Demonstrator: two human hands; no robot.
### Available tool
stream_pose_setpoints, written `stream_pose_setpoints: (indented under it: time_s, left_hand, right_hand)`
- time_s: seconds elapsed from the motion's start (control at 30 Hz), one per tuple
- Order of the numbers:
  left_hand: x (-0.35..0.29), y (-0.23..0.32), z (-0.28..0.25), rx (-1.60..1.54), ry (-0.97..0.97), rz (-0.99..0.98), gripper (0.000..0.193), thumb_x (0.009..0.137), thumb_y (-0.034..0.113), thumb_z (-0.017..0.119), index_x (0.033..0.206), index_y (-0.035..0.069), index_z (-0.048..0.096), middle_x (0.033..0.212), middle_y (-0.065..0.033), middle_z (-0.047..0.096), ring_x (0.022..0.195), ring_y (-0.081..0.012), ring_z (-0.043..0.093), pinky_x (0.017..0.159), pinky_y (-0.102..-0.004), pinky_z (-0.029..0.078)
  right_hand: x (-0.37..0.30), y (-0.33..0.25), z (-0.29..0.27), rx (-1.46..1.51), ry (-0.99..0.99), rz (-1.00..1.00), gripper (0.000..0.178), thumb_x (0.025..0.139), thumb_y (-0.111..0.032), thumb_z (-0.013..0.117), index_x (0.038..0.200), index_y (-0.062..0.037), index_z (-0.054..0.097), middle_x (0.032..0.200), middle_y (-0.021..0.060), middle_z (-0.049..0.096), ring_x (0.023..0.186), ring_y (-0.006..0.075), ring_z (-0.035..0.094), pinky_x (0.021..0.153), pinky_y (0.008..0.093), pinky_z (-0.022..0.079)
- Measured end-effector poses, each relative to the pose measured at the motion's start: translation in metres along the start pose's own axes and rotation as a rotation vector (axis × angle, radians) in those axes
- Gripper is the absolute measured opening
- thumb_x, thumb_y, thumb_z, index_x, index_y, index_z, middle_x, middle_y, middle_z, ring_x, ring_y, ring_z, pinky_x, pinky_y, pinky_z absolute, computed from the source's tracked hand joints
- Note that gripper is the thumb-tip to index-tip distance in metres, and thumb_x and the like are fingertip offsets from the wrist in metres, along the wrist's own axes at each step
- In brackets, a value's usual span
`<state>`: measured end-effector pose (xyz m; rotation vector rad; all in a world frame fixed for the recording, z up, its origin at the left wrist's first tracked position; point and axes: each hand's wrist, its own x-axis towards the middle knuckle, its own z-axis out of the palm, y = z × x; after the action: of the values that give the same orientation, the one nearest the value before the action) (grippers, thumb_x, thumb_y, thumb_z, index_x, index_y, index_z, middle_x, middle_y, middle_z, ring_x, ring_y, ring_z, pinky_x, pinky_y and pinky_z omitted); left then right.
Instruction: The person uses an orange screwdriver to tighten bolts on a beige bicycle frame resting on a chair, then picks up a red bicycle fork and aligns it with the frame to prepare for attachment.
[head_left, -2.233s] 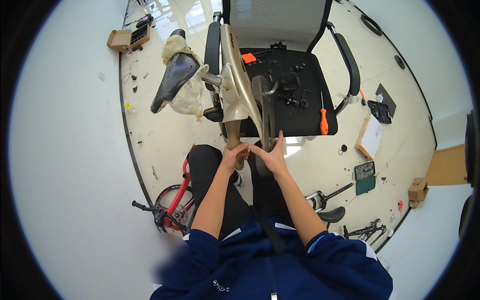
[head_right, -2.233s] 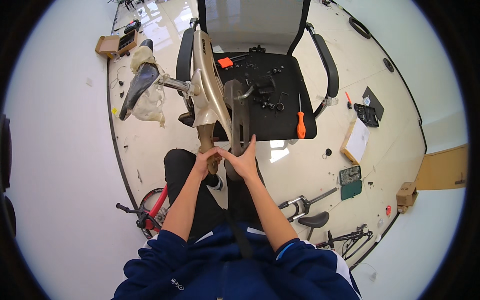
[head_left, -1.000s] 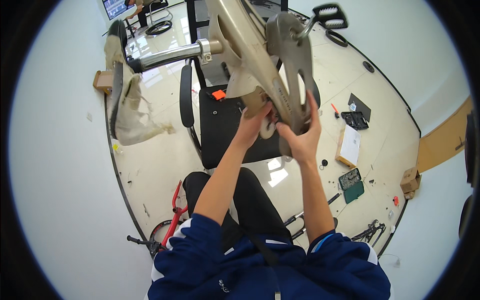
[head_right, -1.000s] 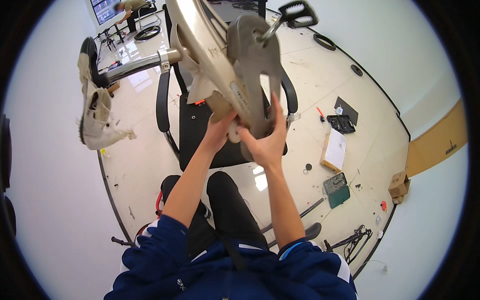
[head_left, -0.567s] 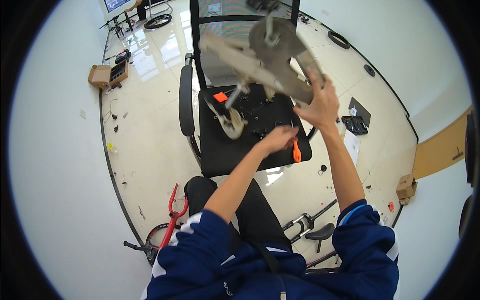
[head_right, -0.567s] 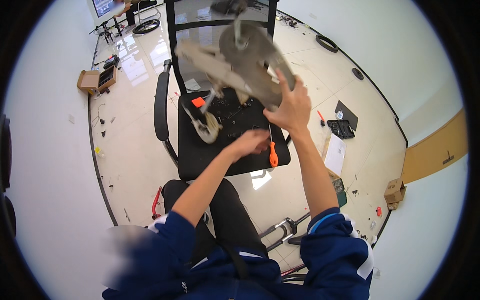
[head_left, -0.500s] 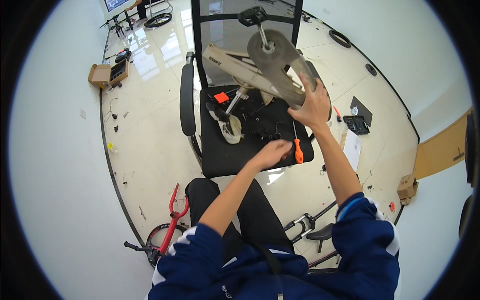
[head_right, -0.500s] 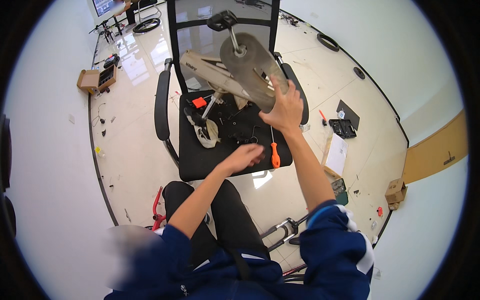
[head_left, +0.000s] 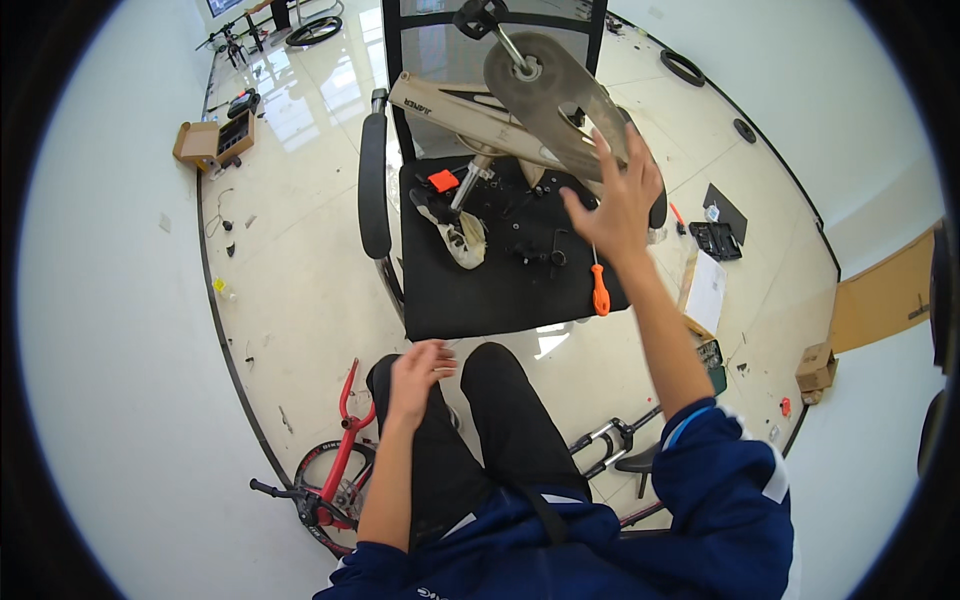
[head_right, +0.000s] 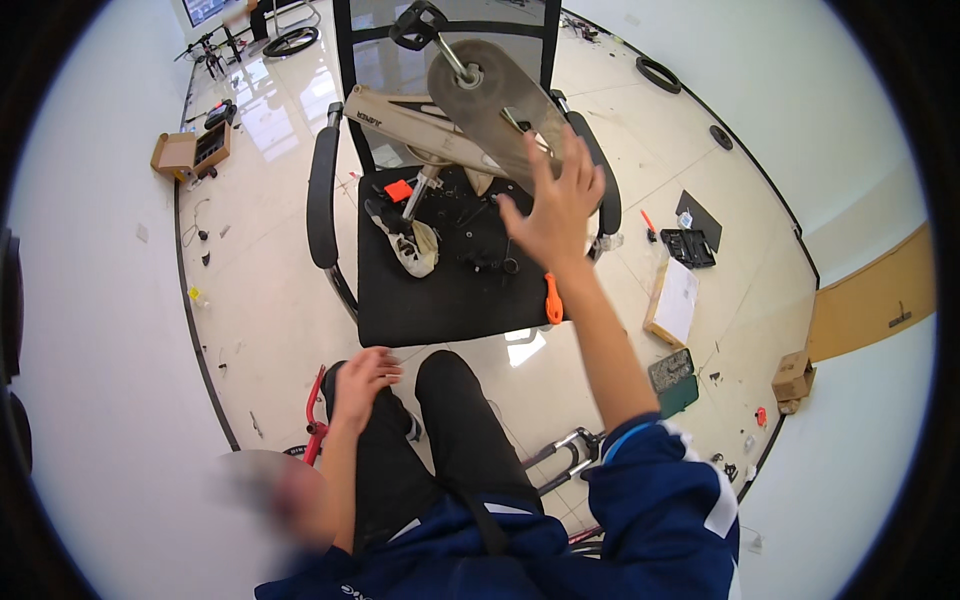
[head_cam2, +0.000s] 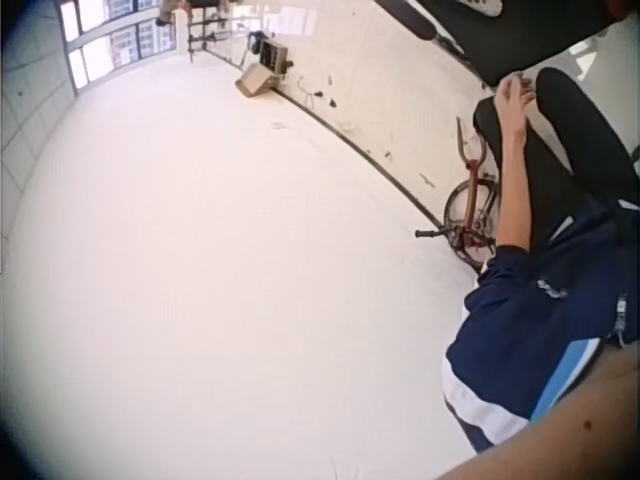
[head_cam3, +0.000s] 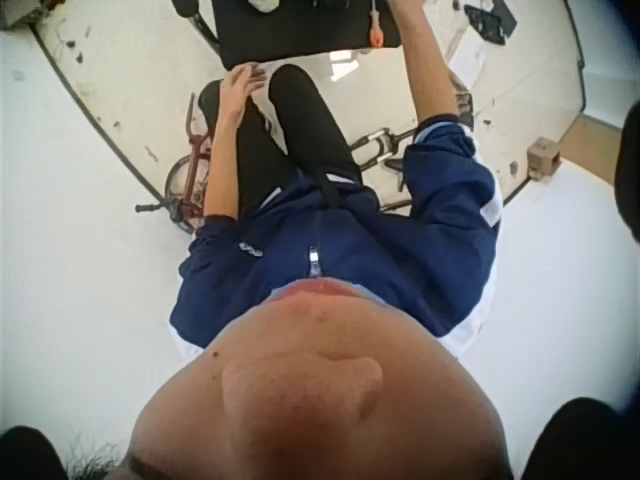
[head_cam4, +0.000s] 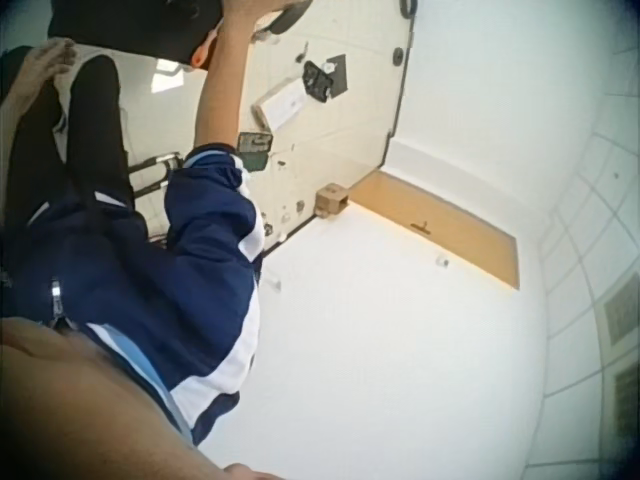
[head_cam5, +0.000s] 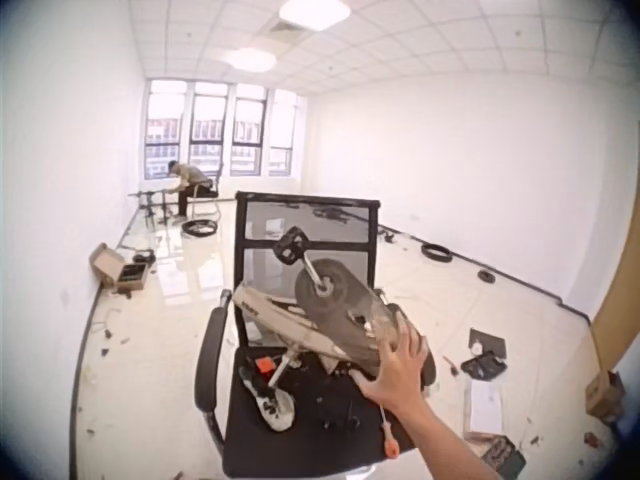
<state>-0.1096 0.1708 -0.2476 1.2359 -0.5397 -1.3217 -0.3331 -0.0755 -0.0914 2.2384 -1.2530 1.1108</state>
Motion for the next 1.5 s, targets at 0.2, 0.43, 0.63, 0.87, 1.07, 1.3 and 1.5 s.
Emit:
stream_pose_setpoints:
  time_s: [0.2, 0.43, 0.63, 0.87, 1.07, 1.3, 1.5]
  left_hand:
    - [-0.047, 0.002, -0.093, -0.018, 0.357, 0.209, 0.029, 0.099, 0.021, 0.054, 0.115, -0.003, 0.059, 0.093, -0.0132, 0.067, 0.082, -0.0198, 0.067, 0.070, -0.0299, 0.055]
    - [-0.174, -0.100, -0.259, 0.141, 0.994, -0.082, 0.026, 0.092, 0.023, 0.063, 0.105, 0.000, 0.067, 0.084, -0.0077, 0.068, 0.068, -0.0126, 0.063, 0.059, -0.0272, 0.050]
    - [-0.307, -0.133, -0.356, 0.390, 1.562, -0.239, 0.033, 0.085, 0.028, 0.068, 0.104, 0.001, 0.066, 0.087, -0.0038, 0.066, 0.070, -0.0105, 0.059, 0.053, -0.0250, 0.046]
    - [-0.272, -0.127, -0.361, 0.410, 1.386, -0.590, 0.078, 0.068, 0.060, 0.076, 0.115, -0.002, 0.065, 0.110, -0.0211, 0.067, 0.104, -0.0323, 0.064, 0.095, -0.0437, 0.046]
    - [-0.244, -0.110, -0.309, 1.161, 1.025, -0.758, 0.089, 0.064, 0.055, 0.078, 0.134, 0.006, 0.052, 0.129, -0.0212, 0.051, 0.126, -0.0406, 0.046, 0.102, -0.0464, 0.043]
    - [-0.264, -0.131, -0.377, 1.166, 0.709, -0.557, 0.045, 0.065, 0.019, 0.074, 0.109, 0.007, 0.070, 0.111, -0.0203, 0.067, 0.109, -0.0349, 0.063, 0.095, -0.0418, 0.051]
    - [-0.248, -0.133, -0.367, 1.290, 0.700, -0.746, 0.040, 0.069, 0.010, 0.074, 0.108, 0.008, 0.069, 0.110, -0.0205, 0.067, 0.107, -0.0364, 0.064, 0.093, -0.0436, 0.052]
  right_hand:
    - [-0.174, -0.076, -0.001, 0.567, -0.487, 0.127, 0.058, 0.070, -0.023, 0.076, 0.124, -0.0093, 0.059, 0.137, 0.0142, 0.051, 0.128, 0.0306, 0.047, 0.105, 0.0442, 0.031]
    - [-0.423, 0.048, 0.053, 0.471, -0.866, 1.167, 0.025, 0.085, -0.023, 0.065, 0.097, -0.0017, 0.070, 0.080, 0.0084, 0.065, 0.070, 0.0176, 0.059, 0.059, 0.0320, 0.043]
    - [-0.494, 0.078, -0.020, 0.389, -1.319, 1.532, 0.024, 0.086, -0.029, 0.063, 0.074, -0.0086, 0.058, 0.055, 0.0004, 0.047, 0.041, 0.0132, 0.043, 0.038, 0.0273, 0.030]
    - [-0.476, 0.088, 0.021, 0.759, -1.313, 1.368, 0.033, 0.088, -0.041, 0.064, 0.087, -0.0078, 0.064, 0.069, -0.0002, 0.057, 0.057, 0.0138, 0.053, 0.048, 0.0282, 0.041]
    - [-0.375, 0.034, 0.022, 0.760, -1.348, 1.197, 0.031, 0.097, -0.032, 0.052, 0.113, -0.0073, 0.062, 0.086, -0.0009, 0.064, 0.075, 0.0125, 0.060, 0.064, 0.0301, 0.048]
    - [-0.413, 0.073, -0.014, 0.758, -1.260, 1.695, 0.032, 0.093, -0.037, 0.053, 0.114, -0.0139, 0.061, 0.101, 0.0014, 0.062, 0.096, 0.0182, 0.058, 0.082, 0.0368, 0.046]
    - [-0.423, 0.067, -0.009, 0.731, -1.304, 1.658, 0.028, 0.094, -0.035, 0.050, 0.108, -0.0133, 0.062, 0.099, 0.0010, 0.062, 0.091, 0.0169, 0.057, 0.077, 0.0354, 0.045]
